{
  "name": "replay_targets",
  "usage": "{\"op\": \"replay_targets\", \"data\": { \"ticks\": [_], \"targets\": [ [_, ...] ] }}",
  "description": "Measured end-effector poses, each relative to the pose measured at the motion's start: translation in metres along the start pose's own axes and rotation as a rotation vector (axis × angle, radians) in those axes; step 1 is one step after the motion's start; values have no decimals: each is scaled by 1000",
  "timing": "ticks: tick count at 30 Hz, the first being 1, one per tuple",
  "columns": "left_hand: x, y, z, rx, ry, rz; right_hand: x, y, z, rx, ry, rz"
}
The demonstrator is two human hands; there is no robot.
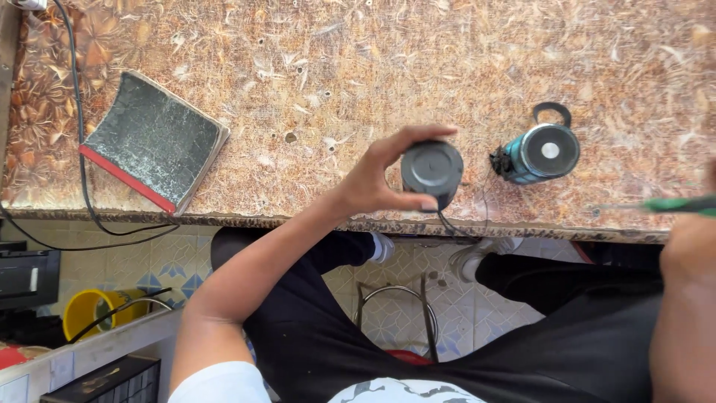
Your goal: The person disassembles a small cylindrical electronic device using a screwdriver, removes the cover, and manipulates internal components including wires and a circuit board. They then reassemble the device by placing the cover back on and securing it.
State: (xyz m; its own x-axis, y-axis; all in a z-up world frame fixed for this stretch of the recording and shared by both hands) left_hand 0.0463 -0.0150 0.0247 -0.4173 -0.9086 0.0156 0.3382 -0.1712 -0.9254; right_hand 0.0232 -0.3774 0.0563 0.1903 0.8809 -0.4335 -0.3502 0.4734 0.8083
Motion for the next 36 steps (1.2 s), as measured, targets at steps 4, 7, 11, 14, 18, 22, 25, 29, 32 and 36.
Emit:
{"op": "replay_targets", "data": {
  "ticks": [4, 7, 11, 14, 18, 22, 25, 29, 32, 36],
  "targets": [
    [29, -24, -14, 122, 252, 228, 33, 137, 19, -115, 272, 8],
    [35, -26, -22, 128, 265, 308, 60, 183, 24, -202, 478, -83],
    [30, -29, -24, 208, 206, 428, 75, 177, 8, -273, 594, -209],
    [28, -21, -25, 154, 182, 499, 79, 177, -1, -327, 607, -204],
    [26, -25, -21, 83, 172, 497, 83, 179, -5, -414, 545, -176],
    [26, -20, -21, 58, 175, 419, 83, 165, -7, -388, 508, -173],
    [26, -10, -24, 77, 190, 425, 89, 159, -10, -369, 510, -160],
    [30, 1, -30, 152, 214, 564, 97, 158, -13, -377, 532, -96],
    [32, -2, -30, 151, 225, 569, 99, 159, -12, -335, 532, -99],
    [30, -3, -31, 156, 217, 587, 103, 162, -15, -369, 532, -143]
  ]
}}
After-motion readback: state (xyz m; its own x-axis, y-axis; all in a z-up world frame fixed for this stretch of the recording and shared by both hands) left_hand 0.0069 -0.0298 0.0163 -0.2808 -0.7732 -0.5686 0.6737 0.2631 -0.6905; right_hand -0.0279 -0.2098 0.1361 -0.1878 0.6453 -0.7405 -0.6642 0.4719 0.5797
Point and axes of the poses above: each hand's wrist, its own z-axis towards the middle knuckle, its own x-axis out of the palm, y = z × x, the point moved 7 cm from there along z, towards the middle knuckle, and after that the axes turned 1 degree about x, right-handed, at the moved point
